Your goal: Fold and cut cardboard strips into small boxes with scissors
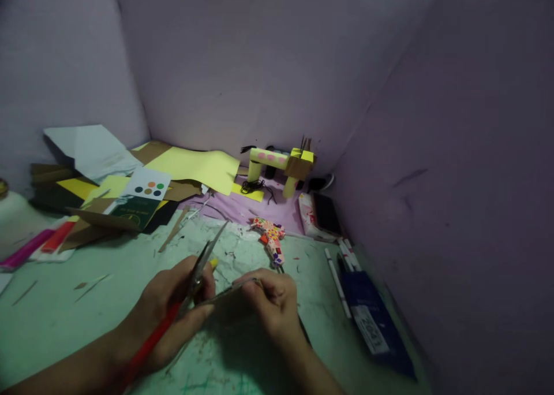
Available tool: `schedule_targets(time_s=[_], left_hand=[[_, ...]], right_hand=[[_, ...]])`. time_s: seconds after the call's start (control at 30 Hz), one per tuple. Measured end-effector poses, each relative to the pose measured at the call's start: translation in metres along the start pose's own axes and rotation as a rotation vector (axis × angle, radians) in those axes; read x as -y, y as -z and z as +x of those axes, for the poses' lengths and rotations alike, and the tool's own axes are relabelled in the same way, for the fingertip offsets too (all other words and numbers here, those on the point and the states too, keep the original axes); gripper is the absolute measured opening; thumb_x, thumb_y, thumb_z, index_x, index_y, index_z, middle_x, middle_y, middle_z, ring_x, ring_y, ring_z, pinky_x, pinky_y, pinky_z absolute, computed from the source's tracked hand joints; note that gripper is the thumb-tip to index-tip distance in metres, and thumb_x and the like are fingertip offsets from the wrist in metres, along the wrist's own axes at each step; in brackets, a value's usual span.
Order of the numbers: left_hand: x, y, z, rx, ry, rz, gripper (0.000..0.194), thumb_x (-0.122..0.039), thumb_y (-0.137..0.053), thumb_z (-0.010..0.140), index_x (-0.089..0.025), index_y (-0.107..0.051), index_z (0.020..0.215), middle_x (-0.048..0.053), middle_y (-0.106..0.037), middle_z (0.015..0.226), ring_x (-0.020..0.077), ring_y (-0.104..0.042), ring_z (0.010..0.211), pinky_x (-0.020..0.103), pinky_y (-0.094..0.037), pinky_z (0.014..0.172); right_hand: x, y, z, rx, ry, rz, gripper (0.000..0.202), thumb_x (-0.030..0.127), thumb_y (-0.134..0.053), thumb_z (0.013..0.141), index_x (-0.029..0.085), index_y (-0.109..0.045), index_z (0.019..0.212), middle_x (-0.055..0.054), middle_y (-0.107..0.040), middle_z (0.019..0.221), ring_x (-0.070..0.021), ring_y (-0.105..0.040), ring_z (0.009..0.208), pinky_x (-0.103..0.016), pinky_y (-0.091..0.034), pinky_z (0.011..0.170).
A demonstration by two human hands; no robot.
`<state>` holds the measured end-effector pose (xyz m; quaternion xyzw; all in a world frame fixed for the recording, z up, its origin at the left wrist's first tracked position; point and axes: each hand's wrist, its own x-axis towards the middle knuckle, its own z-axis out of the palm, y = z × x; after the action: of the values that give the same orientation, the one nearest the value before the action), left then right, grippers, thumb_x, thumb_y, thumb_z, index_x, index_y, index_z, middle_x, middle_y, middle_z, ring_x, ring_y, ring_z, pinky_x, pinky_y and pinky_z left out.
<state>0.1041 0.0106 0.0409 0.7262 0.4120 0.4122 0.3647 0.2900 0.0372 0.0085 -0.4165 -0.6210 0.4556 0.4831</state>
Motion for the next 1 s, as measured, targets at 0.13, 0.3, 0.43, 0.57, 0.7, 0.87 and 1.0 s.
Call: schedule_targets(time_s=[0.13,0.3,0.43,0.57,0.7,0.87,1.0], left_hand=[[0.001,0.001,-0.002,-0.012,-0.041,-0.020,0.019,-0.005,-0.051,0.070,-0.021,-0.046,0.079,-0.007,-0.046,0.066,0.0087,-0.044,0.057,0.020,-0.038,0.052],[0.004,-0.002,-0.002,-0.038,-0.046,-0.028,0.017,-0.006,-0.052,0.068,-0.020,-0.049,0.077,-0.006,-0.047,0.065,0.0091,-0.044,0.057,0.022,-0.038,0.053],[0.009,-0.002,0.002,-0.077,0.021,-0.128,0.018,-0.006,-0.053,0.066,-0.020,-0.049,0.076,-0.006,-0.049,0.066,0.0087,-0.046,0.057,0.022,-0.039,0.053],[0.014,0.001,0.012,-0.263,0.238,-0.417,0.027,-0.009,-0.059,0.062,-0.021,-0.046,0.082,-0.007,-0.050,0.066,0.0088,-0.048,0.059,0.020,-0.041,0.054],[0.017,0.003,0.019,-0.486,0.337,-0.634,0.038,-0.014,-0.067,0.059,-0.020,-0.046,0.089,-0.007,-0.052,0.068,0.0081,-0.049,0.064,0.019,-0.042,0.061],[0.019,-0.006,0.018,-0.465,0.401,-0.648,0.038,-0.013,-0.068,0.060,-0.021,-0.047,0.091,-0.007,-0.053,0.068,0.0081,-0.050,0.064,0.018,-0.043,0.061],[0.023,-0.013,0.016,-0.350,0.397,-0.654,0.030,-0.024,-0.068,0.068,-0.020,-0.049,0.091,-0.007,-0.052,0.065,0.0090,-0.051,0.058,0.019,-0.044,0.055]], right_hand=[[-0.001,-0.001,-0.003,-0.032,0.040,-0.057,0.030,0.044,-0.058,0.076,0.020,-0.076,0.071,-0.003,-0.065,0.052,-0.0169,-0.055,0.047,-0.025,-0.038,0.046],[0.000,-0.003,-0.006,-0.077,0.024,-0.038,0.031,0.045,-0.058,0.076,0.020,-0.075,0.067,-0.005,-0.067,0.054,-0.0194,-0.060,0.050,-0.027,-0.041,0.049],[0.000,-0.001,0.000,-0.063,-0.014,-0.028,0.030,0.046,-0.062,0.075,0.020,-0.076,0.075,-0.003,-0.066,0.056,-0.0188,-0.059,0.055,-0.026,-0.041,0.052],[-0.001,0.000,0.009,-0.005,-0.178,0.304,0.059,0.048,-0.074,0.062,0.021,-0.063,0.114,-0.003,-0.068,0.077,-0.0188,-0.060,0.067,-0.025,-0.044,0.057],[-0.004,-0.012,0.008,0.084,-0.371,0.626,0.055,0.041,-0.076,0.062,0.016,-0.063,0.109,-0.009,-0.069,0.087,-0.0180,-0.061,0.066,-0.024,-0.043,0.051],[-0.004,-0.027,0.003,0.121,-0.443,0.740,0.052,0.027,-0.078,0.063,0.017,-0.061,0.111,-0.008,-0.070,0.088,-0.0179,-0.063,0.066,-0.026,-0.049,0.054],[-0.003,-0.024,0.005,0.032,-0.509,0.691,0.045,0.022,-0.077,0.063,0.015,-0.063,0.105,-0.006,-0.070,0.078,-0.0157,-0.062,0.057,-0.023,-0.049,0.045]])
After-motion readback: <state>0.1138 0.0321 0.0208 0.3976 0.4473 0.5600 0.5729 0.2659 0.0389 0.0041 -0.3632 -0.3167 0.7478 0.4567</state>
